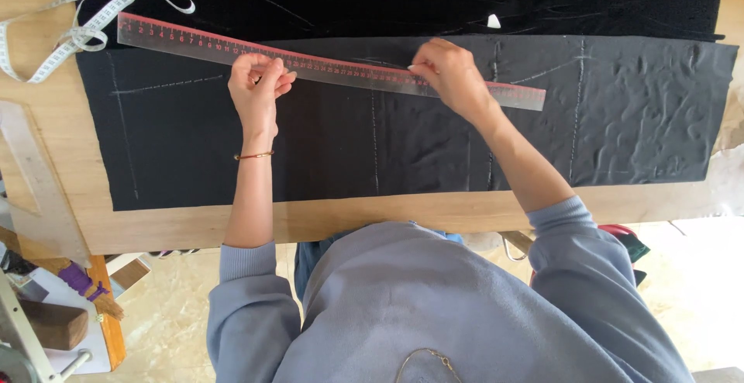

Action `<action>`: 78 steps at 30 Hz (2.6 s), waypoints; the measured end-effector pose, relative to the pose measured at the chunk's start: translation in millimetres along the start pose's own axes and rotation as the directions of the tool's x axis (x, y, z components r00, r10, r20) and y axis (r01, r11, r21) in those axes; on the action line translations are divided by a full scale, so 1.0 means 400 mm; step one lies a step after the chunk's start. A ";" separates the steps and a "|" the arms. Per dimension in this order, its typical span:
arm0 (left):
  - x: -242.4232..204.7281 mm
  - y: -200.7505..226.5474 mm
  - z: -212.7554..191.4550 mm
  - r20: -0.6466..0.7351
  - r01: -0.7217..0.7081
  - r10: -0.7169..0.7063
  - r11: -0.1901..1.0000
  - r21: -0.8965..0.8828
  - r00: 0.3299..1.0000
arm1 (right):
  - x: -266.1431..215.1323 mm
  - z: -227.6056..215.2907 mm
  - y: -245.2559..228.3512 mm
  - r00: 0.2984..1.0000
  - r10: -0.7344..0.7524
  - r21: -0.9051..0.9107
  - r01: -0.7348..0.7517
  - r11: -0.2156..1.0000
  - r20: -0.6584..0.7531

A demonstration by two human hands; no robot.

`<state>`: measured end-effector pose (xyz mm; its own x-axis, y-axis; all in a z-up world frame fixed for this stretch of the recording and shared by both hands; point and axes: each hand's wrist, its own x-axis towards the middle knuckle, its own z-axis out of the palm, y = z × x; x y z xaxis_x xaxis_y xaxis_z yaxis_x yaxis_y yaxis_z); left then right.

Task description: The person uses a ruler and chalk to mark lines on a piece of black fabric laid on a wooden table. They then use scissors to cut the fabric along the marked lines, separating the pieces.

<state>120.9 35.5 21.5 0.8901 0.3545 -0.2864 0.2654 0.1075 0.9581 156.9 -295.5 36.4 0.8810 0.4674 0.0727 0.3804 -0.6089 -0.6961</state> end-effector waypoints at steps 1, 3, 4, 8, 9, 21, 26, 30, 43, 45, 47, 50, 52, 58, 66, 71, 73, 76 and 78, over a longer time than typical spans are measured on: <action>0.002 0.001 0.003 -0.001 0.000 0.000 1.000 0.000 1.000 | 0.025 0.025 -0.005 1.000 -0.001 0.001 0.001 1.000 0.000; 0.004 0.002 0.009 -0.036 0.001 0.001 0.999 0.033 0.999 | 0.073 0.073 -0.015 0.999 -0.019 0.005 0.019 1.000 0.046; 0.003 -0.005 0.012 -0.041 0.005 -0.004 0.999 0.035 0.999 | 0.101 0.106 -0.026 0.999 -0.019 0.009 0.019 1.000 0.051; 0.000 -0.015 0.017 -0.078 -0.041 0.043 0.999 0.021 0.996 | 0.204 0.201 -0.110 0.994 -0.104 0.189 0.106 0.976 -0.023; -0.005 -0.016 0.016 -0.089 -0.023 0.023 1.000 0.005 0.996 | 0.223 0.219 -0.140 0.990 -0.117 0.318 0.137 0.938 -0.081; -0.417 -0.180 -0.200 -0.008 0.197 -0.206 0.943 -0.267 0.978 | -0.340 -0.124 -0.126 0.990 0.006 0.157 -0.028 0.987 0.141; -0.476 -0.183 -0.128 0.067 0.291 -0.284 0.910 -0.294 0.956 | -0.474 -0.006 -0.189 0.956 0.114 0.044 -0.130 0.990 0.271; -0.461 -0.146 -0.100 0.104 0.249 -0.228 0.921 -0.300 0.968 | -0.485 0.054 -0.202 0.929 0.285 -0.001 -0.293 0.956 0.236; -0.422 -0.158 -0.221 0.053 0.223 -0.220 0.886 -0.407 0.974 | -0.308 0.082 -0.285 0.992 0.101 0.055 -0.105 0.993 0.076; -0.391 -0.181 -0.256 -0.001 0.205 -0.225 0.889 -0.411 0.974 | -0.251 0.108 -0.237 0.998 0.061 0.191 -0.064 0.980 0.023; -0.316 -0.166 -0.307 -0.033 0.174 -0.205 0.894 -0.412 0.978 | -0.158 0.112 -0.214 0.995 0.089 0.202 -0.080 0.976 -0.036; -0.191 -0.101 -0.361 -0.081 0.116 -0.166 0.896 -0.428 0.983 | -0.011 0.105 -0.192 0.982 0.130 0.190 -0.103 0.976 -0.135; -0.125 -0.058 -0.383 -0.100 0.096 -0.155 0.893 -0.440 0.983 | 0.064 0.109 -0.196 0.975 0.147 0.172 -0.118 0.978 -0.166; -0.009 0.005 -0.369 -0.073 0.117 -0.143 0.950 -0.289 0.987 | 0.156 0.139 -0.166 0.998 -0.058 -0.010 0.058 0.998 0.040; 0.031 0.005 -0.341 -0.103 0.103 -0.143 0.942 -0.320 0.984 | 0.146 0.112 -0.144 0.979 -0.141 -0.133 0.161 0.978 0.145; 0.044 -0.022 -0.325 -0.147 0.030 -0.086 0.936 -0.351 0.985 | 0.154 0.114 -0.146 0.976 -0.139 -0.084 0.155 0.984 0.170; 0.043 -0.022 -0.311 -0.168 0.028 -0.087 0.945 -0.326 0.982 | 0.160 0.117 -0.145 0.976 -0.125 -0.083 0.142 0.986 0.180; 0.044 -0.036 -0.300 -0.242 -0.085 0.030 0.971 -0.221 0.970 | 0.198 0.156 -0.151 0.970 -0.145 -0.047 0.157 0.987 0.196; 0.044 -0.050 -0.293 -0.250 -0.197 0.138 0.953 -0.232 0.958 | 0.237 0.205 -0.173 0.958 -0.226 0.052 0.220 0.974 0.177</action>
<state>87.7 148.4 -3.1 0.7971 0.5867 -0.1429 -0.0086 0.2477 0.9688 191.2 -156.5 32.9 0.7084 0.6986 0.1008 0.5498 -0.4566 -0.6994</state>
